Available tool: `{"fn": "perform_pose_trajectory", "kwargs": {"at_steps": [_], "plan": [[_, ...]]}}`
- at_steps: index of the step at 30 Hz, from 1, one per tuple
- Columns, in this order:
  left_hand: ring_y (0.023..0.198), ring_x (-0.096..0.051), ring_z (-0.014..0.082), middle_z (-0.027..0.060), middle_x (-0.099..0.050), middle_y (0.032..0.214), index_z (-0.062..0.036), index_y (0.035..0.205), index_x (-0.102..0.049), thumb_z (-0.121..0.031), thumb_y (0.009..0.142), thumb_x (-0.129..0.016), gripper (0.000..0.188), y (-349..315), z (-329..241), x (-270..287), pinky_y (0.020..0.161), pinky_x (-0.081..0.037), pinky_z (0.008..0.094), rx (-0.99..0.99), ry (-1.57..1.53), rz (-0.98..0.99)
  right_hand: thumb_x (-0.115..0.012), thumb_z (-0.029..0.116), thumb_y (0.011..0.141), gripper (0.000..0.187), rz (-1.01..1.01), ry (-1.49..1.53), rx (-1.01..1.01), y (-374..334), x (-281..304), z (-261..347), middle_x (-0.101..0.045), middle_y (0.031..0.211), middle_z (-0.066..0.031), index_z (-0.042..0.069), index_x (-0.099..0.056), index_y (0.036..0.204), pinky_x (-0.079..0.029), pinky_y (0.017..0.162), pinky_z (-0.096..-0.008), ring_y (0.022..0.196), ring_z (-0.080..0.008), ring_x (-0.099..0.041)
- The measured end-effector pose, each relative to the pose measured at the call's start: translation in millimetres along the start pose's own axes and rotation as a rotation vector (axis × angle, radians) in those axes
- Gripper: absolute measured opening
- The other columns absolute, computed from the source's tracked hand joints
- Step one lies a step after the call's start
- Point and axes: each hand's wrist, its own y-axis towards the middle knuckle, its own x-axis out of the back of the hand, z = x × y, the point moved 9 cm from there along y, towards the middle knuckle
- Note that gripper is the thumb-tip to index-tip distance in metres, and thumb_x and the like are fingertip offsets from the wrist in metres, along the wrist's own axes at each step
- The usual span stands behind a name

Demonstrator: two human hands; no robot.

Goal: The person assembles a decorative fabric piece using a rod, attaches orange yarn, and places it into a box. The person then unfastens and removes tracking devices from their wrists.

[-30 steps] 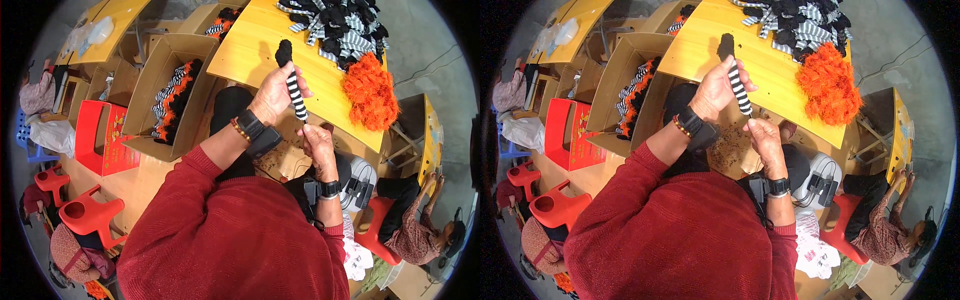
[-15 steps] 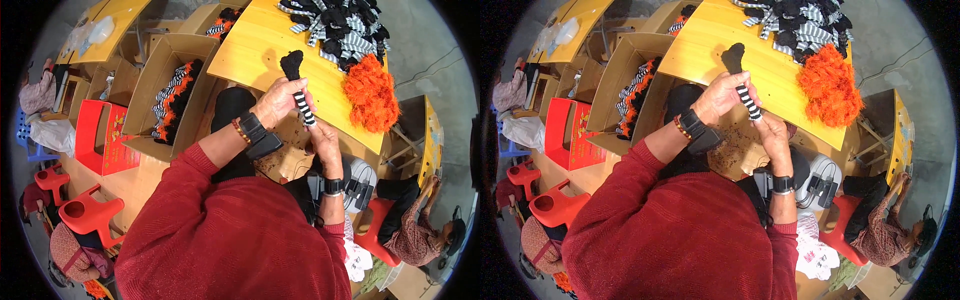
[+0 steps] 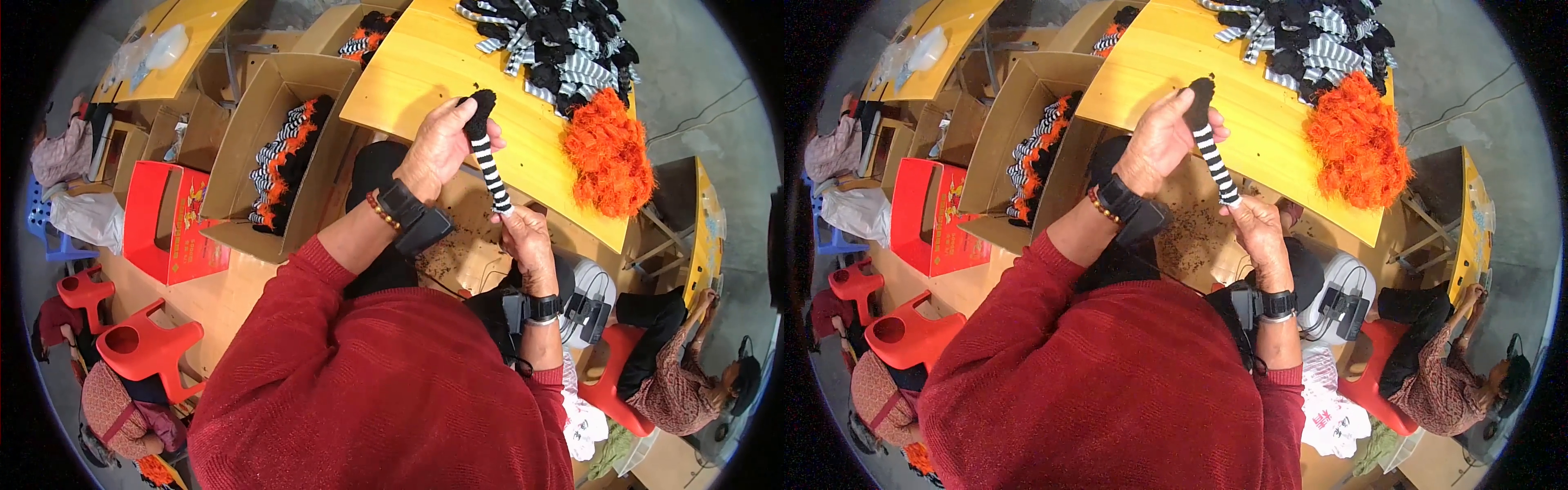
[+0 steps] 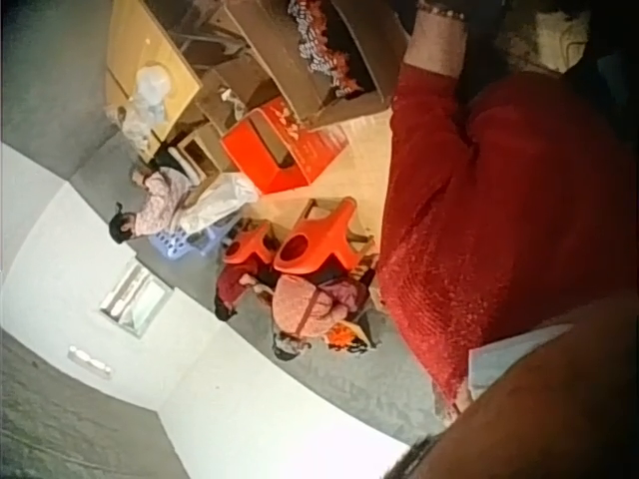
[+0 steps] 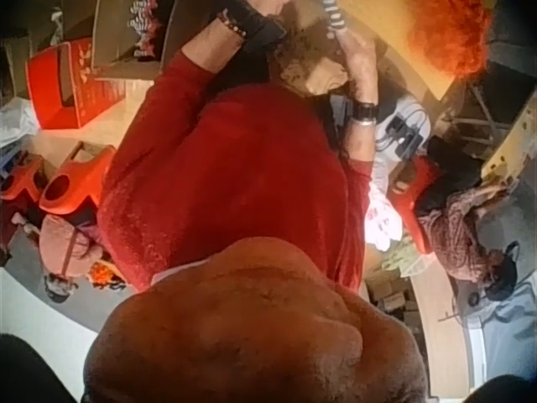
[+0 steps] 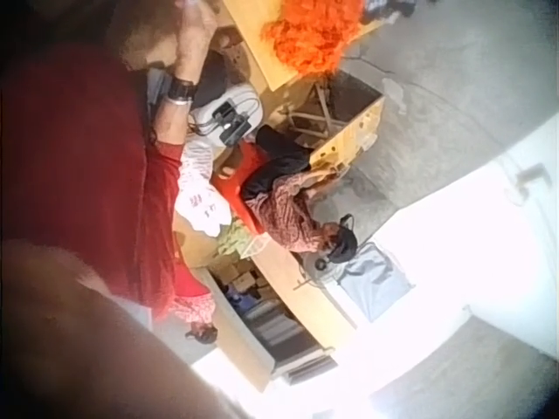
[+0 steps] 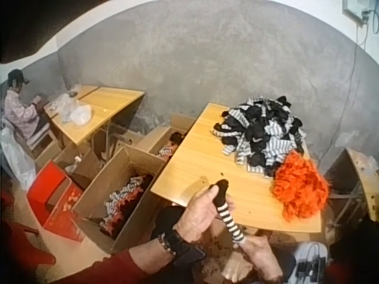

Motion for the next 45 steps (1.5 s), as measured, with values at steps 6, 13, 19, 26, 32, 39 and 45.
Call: {"fn": "perform_pose_trajectory", "kwargs": {"at_steps": [6, 13, 19, 26, 32, 39, 45], "plan": [[0.056, -0.054, 0.0203, 0.0072, -0.055, 0.065, -0.0024, 0.099, -0.050, -0.029, 0.089, -0.048, 0.028, 7, -3, 3, 0.059, -0.047, 0.0354, -0.037, -0.073, -0.108, -0.049, 0.023, 0.089, 0.025, -0.063, -0.099, 0.077, -2, -3, 7, -0.034, 0.047, 0.0085, 0.003, -0.060, 0.078, -0.018, 0.037, -0.0194, 0.039, -0.0015, -0.026], [0.039, -0.040, 0.0131, 0.0013, -0.044, 0.051, -0.0067, 0.078, -0.046, -0.033, 0.088, -0.049, 0.028, 9, 7, -9, 0.042, -0.044, 0.0319, -0.013, -0.064, -0.151, -0.055, 0.019, 0.086, 0.021, -0.101, -0.027, 0.129, 5, -20, 18, -0.044, 0.058, 0.0080, 0.003, -0.061, 0.074, -0.025, 0.046, -0.0188, 0.052, -0.0024, -0.034], [0.040, -0.041, 0.0147, 0.0006, -0.042, 0.052, -0.0056, 0.079, -0.046, -0.034, 0.088, -0.048, 0.030, 8, -7, -8, 0.048, -0.044, 0.0336, -0.037, -0.055, -0.167, -0.054, 0.017, 0.087, 0.019, -0.094, -0.152, 0.206, 2, -17, 29, -0.042, 0.057, 0.0081, 0.004, -0.062, 0.076, -0.024, 0.046, -0.0187, 0.052, -0.0023, -0.032], [0.040, -0.041, 0.0130, -0.0007, -0.041, 0.051, -0.0061, 0.078, -0.047, -0.033, 0.088, -0.050, 0.028, 6, 8, -19, 0.048, -0.045, 0.0330, 0.026, -0.025, -0.106, -0.054, 0.019, 0.087, 0.019, -0.126, 0.011, 0.109, -2, -18, 21, -0.041, 0.056, 0.0088, 0.005, -0.063, 0.078, -0.022, 0.043, -0.0179, 0.048, -0.0020, -0.031], [0.038, -0.042, 0.0137, 0.0014, -0.045, 0.051, -0.0047, 0.079, -0.047, -0.030, 0.086, -0.053, 0.027, 0, 10, -23, 0.046, -0.047, 0.0317, 0.015, -0.058, -0.079, -0.051, 0.024, 0.089, 0.025, -0.043, 0.134, 0.090, -1, -31, 24, -0.037, 0.051, 0.0082, 0.004, -0.061, 0.079, -0.020, 0.038, -0.0191, 0.042, -0.0019, -0.029], [0.045, -0.046, 0.0155, 0.0007, -0.044, 0.053, -0.0057, 0.079, -0.047, -0.031, 0.089, -0.048, 0.028, 1, -11, -12, 0.055, -0.047, 0.0350, -0.080, -0.064, -0.116, -0.051, 0.027, 0.088, 0.027, -0.070, -0.026, 0.057, -5, -19, 20, -0.035, 0.048, 0.0089, 0.003, -0.060, 0.082, -0.018, 0.037, -0.0198, 0.039, -0.0014, -0.026], [0.043, -0.043, 0.0136, 0.0001, -0.042, 0.052, -0.0064, 0.080, -0.047, -0.031, 0.088, -0.049, 0.026, -7, 17, -22, 0.052, -0.045, 0.0333, 0.030, -0.051, -0.076, -0.052, 0.028, 0.088, 0.028, -0.069, 0.091, 0.132, 1, -28, 19, -0.035, 0.050, 0.0080, 0.001, -0.061, 0.084, -0.019, 0.038, -0.0193, 0.040, -0.0022, -0.027]]}}
